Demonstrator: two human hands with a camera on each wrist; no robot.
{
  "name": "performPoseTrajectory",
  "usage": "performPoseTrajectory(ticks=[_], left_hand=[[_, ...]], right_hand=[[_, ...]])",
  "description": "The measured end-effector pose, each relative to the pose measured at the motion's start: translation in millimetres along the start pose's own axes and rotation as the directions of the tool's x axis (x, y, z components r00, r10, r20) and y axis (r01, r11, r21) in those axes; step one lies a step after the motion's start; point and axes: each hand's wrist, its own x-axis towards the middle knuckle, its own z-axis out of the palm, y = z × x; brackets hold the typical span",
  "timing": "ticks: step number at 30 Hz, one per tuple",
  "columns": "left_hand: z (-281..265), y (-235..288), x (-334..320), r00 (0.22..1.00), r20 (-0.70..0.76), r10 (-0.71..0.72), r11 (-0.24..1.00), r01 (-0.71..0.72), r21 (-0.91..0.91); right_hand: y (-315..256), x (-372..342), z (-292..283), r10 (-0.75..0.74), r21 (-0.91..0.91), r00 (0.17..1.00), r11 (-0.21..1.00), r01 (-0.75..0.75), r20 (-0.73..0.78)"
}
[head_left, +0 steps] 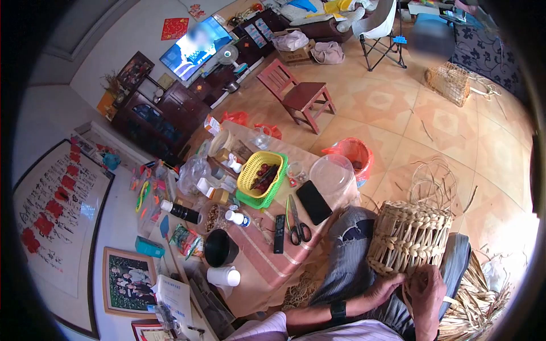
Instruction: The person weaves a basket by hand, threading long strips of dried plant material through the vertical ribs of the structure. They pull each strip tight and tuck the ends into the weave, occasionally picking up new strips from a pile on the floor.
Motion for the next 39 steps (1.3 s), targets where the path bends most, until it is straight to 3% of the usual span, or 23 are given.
performPoseTrajectory(ticks=[4,7,8,9,11,13,16,19,21,22,24,25,27,30,33,35,39], left_hand=[[17.3,16.6,-5.3,0.998,0.054,-0.030,0.999,0.031,-0.014],[10.8,12.7,-5.8,0.997,0.056,-0.058,0.995,0.062,-0.082],[6.5,13.0,-7.7,0.994,0.103,0.026,0.982,-0.044,0.182],[6.4,19.2,-12.2,0.981,0.170,0.094,0.890,-0.159,0.426],[11.9,24.8,-15.4,0.960,0.220,0.172,0.726,-0.275,0.630],[14.4,19.9,-13.6,0.965,0.162,0.206,0.753,-0.262,0.604],[7.3,11.8,-7.7,0.982,0.081,0.172,0.865,-0.190,0.464],[6.4,4.4,-6.5,0.990,-0.002,0.144,0.936,-0.136,0.324],[-3.2,9.7,-8.9,0.995,-0.038,0.093,0.800,-0.052,0.598],[6.0,15.3,-12.6,0.998,-0.017,0.053,0.763,-0.030,0.646],[28.4,38.2,-25.2,1.000,-0.014,0.018,0.769,-0.005,0.639],[34.3,44.2,-25.8,0.999,-0.034,0.003,0.793,0.018,0.608],[34.4,46.5,-22.1,0.997,-0.079,0.001,0.877,0.037,0.480],[23.9,32.8,-11.6,0.995,-0.062,0.083,0.959,-0.063,0.277],[23.5,32.4,-6.9,0.984,-0.011,0.178,0.953,-0.170,0.249],[22.7,37.7,-8.9,0.988,0.002,0.153,0.933,-0.145,0.329],[34.7,43.4,-10.2,0.992,0.032,0.121,0.966,-0.125,0.226]], right_hand=[[0.9,7.2,-4.3,0.050,-0.016,0.998,0.999,-0.050,0.042],[2.1,14.9,-4.7,0.011,-0.131,0.997,0.991,-0.002,0.073],[1.0,16.8,-3.7,0.027,-0.171,0.995,0.985,-0.010,0.094],[-0.1,18.8,-2.4,0.043,-0.211,0.992,0.977,-0.018,0.115],[-4.5,19.9,1.7,0.062,-0.286,0.991,0.958,-0.025,0.119],[-12.4,17.5,6.6,0.069,-0.354,0.994,0.934,-0.036,0.081],[-3.5,10.5,11.9,-0.002,-0.140,1.000,0.990,-0.001,-0.021],[-4.1,6.3,9.9,0.100,-0.049,0.994,0.994,-0.102,-0.048],[-4.5,6.0,14.1,0.063,0.043,0.997,0.997,-0.061,-0.047],[-8.4,3.9,5.5,0.092,0.036,0.996,0.995,-0.092,-0.001],[-14.7,3.0,-9.1,0.127,0.048,0.989,0.990,-0.131,0.080],[-12.1,0.6,-6.9,0.112,0.177,0.993,0.977,-0.119,0.049],[-14.0,3.2,-19.2,0.079,0.016,0.994,0.997,-0.080,0.077],[-6.0,-2.1,-21.3,0.103,0.108,0.995,0.989,-0.104,0.020],[-2.5,-4.4,-21.6,0.112,0.125,0.993,0.986,-0.114,0.023],[-5.3,-2.9,-20.2,0.071,0.124,0.997,0.990,-0.072,0.020],[-2.0,0.1,-7.8,0.041,0.068,0.999,0.997,-0.042,0.010]])
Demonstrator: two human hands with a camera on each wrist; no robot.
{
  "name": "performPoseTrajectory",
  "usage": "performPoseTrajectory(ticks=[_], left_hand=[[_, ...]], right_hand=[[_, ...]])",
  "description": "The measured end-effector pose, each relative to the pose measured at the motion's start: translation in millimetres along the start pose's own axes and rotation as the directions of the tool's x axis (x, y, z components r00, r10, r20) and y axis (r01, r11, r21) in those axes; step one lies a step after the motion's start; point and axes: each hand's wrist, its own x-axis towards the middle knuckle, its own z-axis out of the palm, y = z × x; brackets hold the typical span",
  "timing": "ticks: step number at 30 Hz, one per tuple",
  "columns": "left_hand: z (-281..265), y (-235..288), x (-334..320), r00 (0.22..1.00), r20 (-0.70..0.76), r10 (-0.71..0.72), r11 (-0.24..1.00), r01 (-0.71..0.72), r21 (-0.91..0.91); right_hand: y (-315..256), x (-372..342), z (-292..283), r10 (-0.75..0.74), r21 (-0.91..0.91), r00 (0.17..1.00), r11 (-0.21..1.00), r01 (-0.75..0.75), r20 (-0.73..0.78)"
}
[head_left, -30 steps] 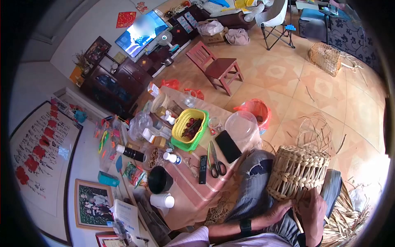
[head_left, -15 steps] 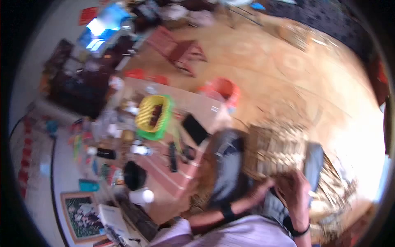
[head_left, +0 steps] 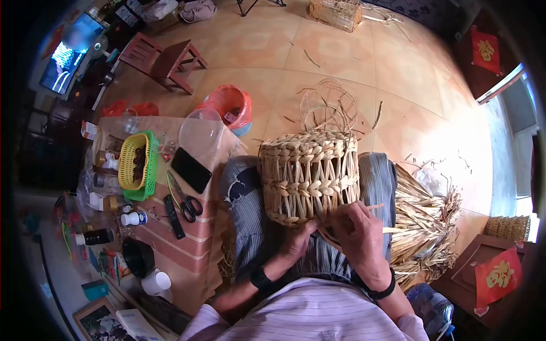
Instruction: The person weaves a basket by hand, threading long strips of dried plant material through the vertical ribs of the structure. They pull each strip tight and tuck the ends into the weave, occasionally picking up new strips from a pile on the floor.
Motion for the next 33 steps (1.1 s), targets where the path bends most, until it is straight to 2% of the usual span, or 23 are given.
performPoseTrajectory(ticks=[1,4,7,8,9,11,14,16,19,22,24,26,27,29,31,33], left_hand=[[1.8,-1.6,-0.3,0.999,-0.016,0.028,1.000,-0.028,-0.003],[-14.4,0.6,-0.6,0.994,0.110,-0.020,0.972,-0.007,0.234],[-10.3,-2.4,-0.9,0.996,0.079,0.036,0.979,-0.050,0.196],[-12.7,-4.3,-2.6,0.997,0.071,0.043,0.958,-0.062,0.281],[-14.1,-4.5,-5.2,0.997,0.064,0.051,0.929,-0.071,0.364],[-15.5,-5.9,-4.1,0.998,0.052,0.038,0.923,-0.054,0.380],[-4.9,4.1,-3.0,0.999,0.040,0.013,0.962,-0.024,0.273],[-4.9,5.1,-3.6,0.997,0.055,0.051,0.941,-0.066,0.333],[-5.3,8.7,-5.3,0.995,0.100,-0.001,0.943,-0.032,0.331],[-5.3,8.2,-3.2,0.998,0.040,-0.053,0.957,0.040,0.286],[-4.3,21.9,-6.5,0.991,0.109,-0.077,0.886,0.019,0.463],[-3.1,27.3,-6.7,0.987,0.150,-0.063,0.844,-0.027,0.535],[-3.2,26.7,-6.7,0.986,0.161,-0.031,0.848,-0.059,0.526],[-0.8,25.4,-4.9,0.991,0.134,-0.025,0.934,-0.025,0.358],[5.2,23.1,-1.0,0.993,0.069,-0.091,0.996,0.091,-0.002],[3.1,23.2,-0.8,0.989,0.076,-0.129,0.991,0.127,0.038]], right_hand=[[0.9,0.9,2.4,-0.032,-0.039,0.999,0.999,0.031,-0.024],[-3.3,4.1,6.0,-0.109,-0.181,0.994,0.978,0.107,-0.004],[-2.8,0.0,9.6,-0.122,-0.284,0.986,0.947,0.150,0.116],[-3.0,-1.3,10.2,-0.123,-0.316,0.980,0.934,0.168,0.157],[-5.1,-1.9,8.6,-0.139,-0.294,0.976,0.938,0.184,0.168],[-10.2,-2.3,3.2,-0.176,-0.254,0.967,0.942,0.220,0.184],[-8.3,-7.1,1.3,-0.201,-0.186,0.966,0.955,0.230,0.162],[-8.9,-7.9,-0.3,-0.174,-0.249,0.966,0.943,0.220,0.193],[-16.1,-6.1,-1.8,-0.167,-0.308,0.960,0.923,0.232,0.224],[-13.8,-4.3,1.1,-0.182,-0.313,0.963,0.919,0.239,0.199],[-11.1,-4.8,3.5,-0.146,-0.283,0.973,0.939,0.193,0.179],[-9.8,-3.6,6.7,-0.176,-0.246,0.979,0.949,0.197,0.105],[-9.4,-3.8,7.9,-0.186,-0.226,0.980,0.954,0.197,0.068],[-9.3,-3.8,6.4,-0.147,-0.230,0.987,0.960,0.160,0.072],[-10.4,-2.2,4.9,-0.118,-0.244,0.991,0.961,0.131,0.067],[-11.4,-2.3,5.5,-0.096,-0.261,0.993,0.959,0.110,0.067]])
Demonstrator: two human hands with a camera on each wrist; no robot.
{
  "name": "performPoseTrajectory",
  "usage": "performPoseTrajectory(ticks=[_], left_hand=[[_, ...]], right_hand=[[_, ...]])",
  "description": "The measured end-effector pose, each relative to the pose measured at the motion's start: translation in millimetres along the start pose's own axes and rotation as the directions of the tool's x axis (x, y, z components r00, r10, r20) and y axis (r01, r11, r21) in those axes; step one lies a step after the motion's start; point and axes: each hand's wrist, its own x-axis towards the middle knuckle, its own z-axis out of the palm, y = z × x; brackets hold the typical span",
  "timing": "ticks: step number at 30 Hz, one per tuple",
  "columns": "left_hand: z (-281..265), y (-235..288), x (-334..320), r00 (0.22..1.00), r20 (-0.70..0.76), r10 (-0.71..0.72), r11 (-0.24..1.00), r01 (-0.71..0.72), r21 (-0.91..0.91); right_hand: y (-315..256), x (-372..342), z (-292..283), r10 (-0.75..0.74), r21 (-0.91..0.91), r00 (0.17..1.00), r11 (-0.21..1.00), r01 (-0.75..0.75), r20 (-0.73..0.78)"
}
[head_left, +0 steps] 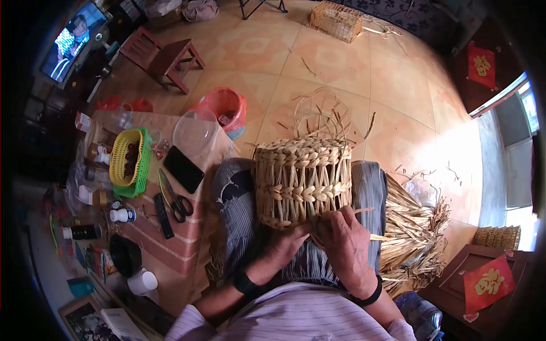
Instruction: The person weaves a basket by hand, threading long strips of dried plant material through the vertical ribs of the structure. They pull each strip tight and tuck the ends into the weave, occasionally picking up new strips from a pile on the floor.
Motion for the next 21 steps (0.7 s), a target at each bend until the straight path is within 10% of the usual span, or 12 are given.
performPoseTrajectory(ticks=[13,21], left_hand=[[-28.8,-4.6,-6.2,0.945,0.120,-0.305,0.900,0.328,-0.287],[-13.5,0.0,-7.5,0.965,-0.038,-0.258,0.935,0.240,-0.260]], right_hand=[[5.7,-5.2,8.7,-0.072,-0.021,0.995,0.997,0.071,-0.063],[9.0,-11.7,5.3,-0.017,0.017,0.995,1.000,0.019,-0.094]])
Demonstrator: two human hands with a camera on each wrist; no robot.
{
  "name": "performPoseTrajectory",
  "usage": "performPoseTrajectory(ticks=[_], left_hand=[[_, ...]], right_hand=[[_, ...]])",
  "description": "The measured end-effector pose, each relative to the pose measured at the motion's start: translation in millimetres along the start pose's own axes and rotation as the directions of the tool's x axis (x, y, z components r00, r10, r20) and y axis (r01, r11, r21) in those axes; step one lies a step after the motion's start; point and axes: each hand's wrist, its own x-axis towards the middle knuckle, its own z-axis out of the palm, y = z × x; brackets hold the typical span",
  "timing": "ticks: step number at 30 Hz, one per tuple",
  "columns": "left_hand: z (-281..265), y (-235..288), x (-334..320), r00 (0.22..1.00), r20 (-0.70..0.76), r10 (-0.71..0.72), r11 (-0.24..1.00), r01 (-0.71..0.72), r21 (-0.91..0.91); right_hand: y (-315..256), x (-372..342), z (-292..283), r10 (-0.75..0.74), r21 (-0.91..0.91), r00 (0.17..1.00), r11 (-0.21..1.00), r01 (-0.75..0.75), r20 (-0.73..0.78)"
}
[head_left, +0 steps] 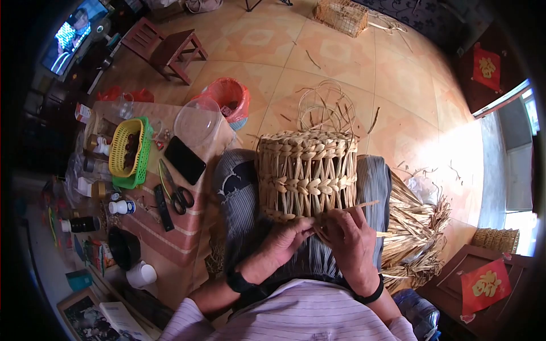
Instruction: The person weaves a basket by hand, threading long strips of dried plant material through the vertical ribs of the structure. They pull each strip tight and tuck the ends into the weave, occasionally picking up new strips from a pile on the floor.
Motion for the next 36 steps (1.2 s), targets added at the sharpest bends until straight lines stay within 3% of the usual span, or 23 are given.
performPoseTrajectory(ticks=[3,7,11,15,22,28,30,33,36], left_hand=[[12.3,5.8,-1.4,0.996,0.026,0.080,0.994,-0.081,0.067],[20.3,8.1,-1.5,0.989,0.058,0.137,0.987,-0.141,0.073],[0.9,0.5,-1.0,0.996,0.060,0.068,0.995,-0.072,0.063],[5.2,0.8,-2.4,0.992,0.070,0.107,0.992,-0.111,0.059],[12.8,4.9,-5.0,0.997,0.025,0.068,0.997,-0.069,0.028],[-9.4,-11.3,5.6,0.996,0.079,0.040,0.999,-0.038,-0.028],[-1.2,-8.3,0.5,0.990,0.093,0.106,0.993,-0.111,0.044],[11.9,1.0,-4.3,0.989,0.073,0.129,0.984,-0.137,0.113],[22.7,7.8,-11.5,0.994,0.008,0.105,0.991,-0.105,0.082]], right_hand=[[-4.5,4.6,-0.7,0.044,0.064,0.999,0.997,-0.043,-0.016],[1.4,4.3,4.0,-0.016,0.027,0.999,1.000,0.016,-0.034],[1.5,4.1,5.1,-0.059,-0.020,0.998,0.998,0.058,-0.032],[-1.3,9.4,6.0,-0.132,-0.056,0.990,0.990,0.129,-0.041],[-4.1,8.3,6.2,-0.100,-0.086,0.995,0.991,0.101,0.018],[-10.0,13.6,8.0,-0.096,-0.105,0.995,0.990,0.098,0.025],[-7.7,11.7,8.5,-0.056,-0.129,0.996,0.990,0.066,0.075],[-7.2,9.3,2.2,-0.014,-0.047,0.994,0.999,0.019,0.106],[0.1,9.4,4.6,0.048,0.168,0.997,0.984,-0.059,0.069]])
